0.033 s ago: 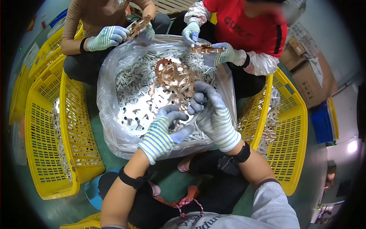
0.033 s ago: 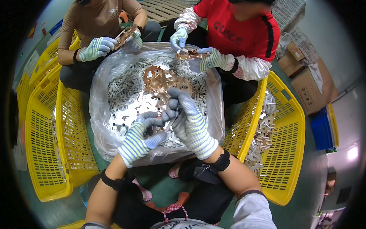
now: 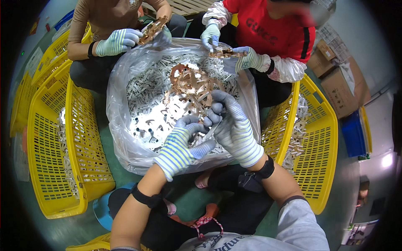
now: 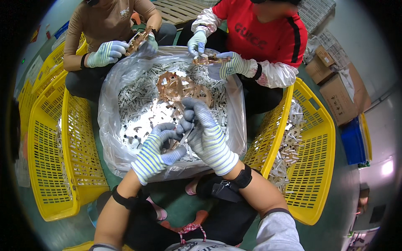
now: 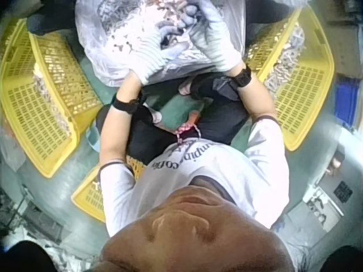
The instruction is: The person sits on the floor and assembles small white plastic pieces onto circular copper-colored frames. They pick up frames and pieces from a central bag, insert the pieces into slots on the frames, and place the completed frames into a yellow basket.
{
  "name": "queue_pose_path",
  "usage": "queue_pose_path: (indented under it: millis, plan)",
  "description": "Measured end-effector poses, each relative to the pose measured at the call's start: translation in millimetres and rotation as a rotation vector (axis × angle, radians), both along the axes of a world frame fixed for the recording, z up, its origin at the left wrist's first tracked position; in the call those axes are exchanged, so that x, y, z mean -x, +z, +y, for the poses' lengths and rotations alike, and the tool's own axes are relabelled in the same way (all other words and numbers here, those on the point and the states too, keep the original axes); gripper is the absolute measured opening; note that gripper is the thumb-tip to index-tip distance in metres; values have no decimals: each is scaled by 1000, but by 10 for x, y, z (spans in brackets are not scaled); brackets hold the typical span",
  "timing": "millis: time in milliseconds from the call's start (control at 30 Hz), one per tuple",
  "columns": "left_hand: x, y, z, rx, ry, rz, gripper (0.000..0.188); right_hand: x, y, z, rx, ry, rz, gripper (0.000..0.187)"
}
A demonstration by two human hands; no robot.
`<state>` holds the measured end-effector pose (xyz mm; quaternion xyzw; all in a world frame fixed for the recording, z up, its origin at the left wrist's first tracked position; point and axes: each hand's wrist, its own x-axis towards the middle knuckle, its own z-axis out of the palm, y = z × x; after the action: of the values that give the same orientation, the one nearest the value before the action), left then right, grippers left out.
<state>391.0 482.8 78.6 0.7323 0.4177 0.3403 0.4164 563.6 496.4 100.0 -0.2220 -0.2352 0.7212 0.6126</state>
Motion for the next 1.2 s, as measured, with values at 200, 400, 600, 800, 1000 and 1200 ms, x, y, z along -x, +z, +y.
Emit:
queue_pose_path:
  millis: [200,400,600,800,1000,1200]
  plan:
    - [-29,-140,85,34,36,-80,31,36,-43,-17,-54,-19,-122,32]
    - [127,-152,157,-102,189,-92,22,-89,-49,7,-683,-82,-1334,29]
    - [138,-13,157,202,309,-487,41,-128,-66,47,-717,-18,-1372,20]
    - [224,-57,180,261,340,-445,34,-71,-62,10,-627,-159,-1127,26]
    - [202,-48,134,423,168,-538,43,-56,-82,52,-782,-281,-1380,21]
    - [177,11,65,557,140,-490,54,-11,3,115,-1130,-463,-1804,19]
